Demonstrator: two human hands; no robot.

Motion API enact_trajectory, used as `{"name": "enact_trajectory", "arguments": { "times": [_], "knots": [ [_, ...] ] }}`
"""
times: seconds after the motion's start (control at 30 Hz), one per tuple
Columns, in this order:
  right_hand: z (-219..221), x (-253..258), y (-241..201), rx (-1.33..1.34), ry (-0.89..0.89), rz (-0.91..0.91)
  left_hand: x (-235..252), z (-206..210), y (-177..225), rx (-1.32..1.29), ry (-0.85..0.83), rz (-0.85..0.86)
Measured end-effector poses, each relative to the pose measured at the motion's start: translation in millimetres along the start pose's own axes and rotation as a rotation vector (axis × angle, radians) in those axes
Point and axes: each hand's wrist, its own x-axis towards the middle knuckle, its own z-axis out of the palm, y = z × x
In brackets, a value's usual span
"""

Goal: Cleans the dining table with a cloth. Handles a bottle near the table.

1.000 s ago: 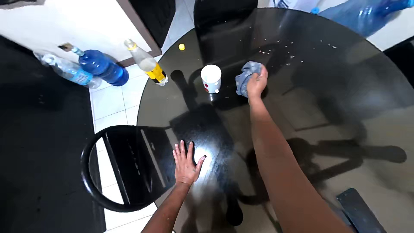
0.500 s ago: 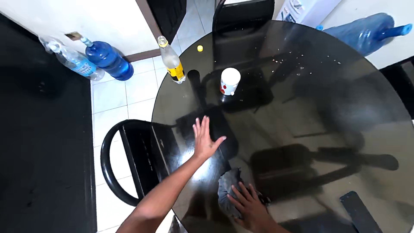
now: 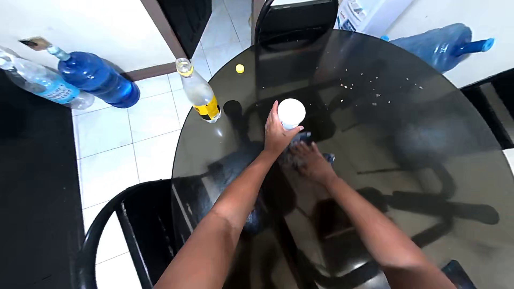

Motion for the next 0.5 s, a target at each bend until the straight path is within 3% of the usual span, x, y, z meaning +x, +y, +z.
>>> {"name": "enact_trajectory", "arguments": {
  "times": [0.13,0.27,0.33,0.4,0.5],
  "knots": [
    [-30,61,77,-0.043,0.133,0.016,11,-10,-3,-0.056,0.015,0.008],
    [-78,87,111,-0.016,0.215,0.441,-14,-34,22,-0.119,0.159,0.018],
    [-98,89,94,0.121,0.436,0.452,-39,-59,35,-0.097,0.155,0.021],
    [-109,72,61,0.218,0.607,0.287,-77,-83,48,-0.077,0.119,-0.049],
    [-101,39,-22,0.322,0.580,-0.021,-155,-127,57,-0.109,0.098,-0.056]
  ]
}}
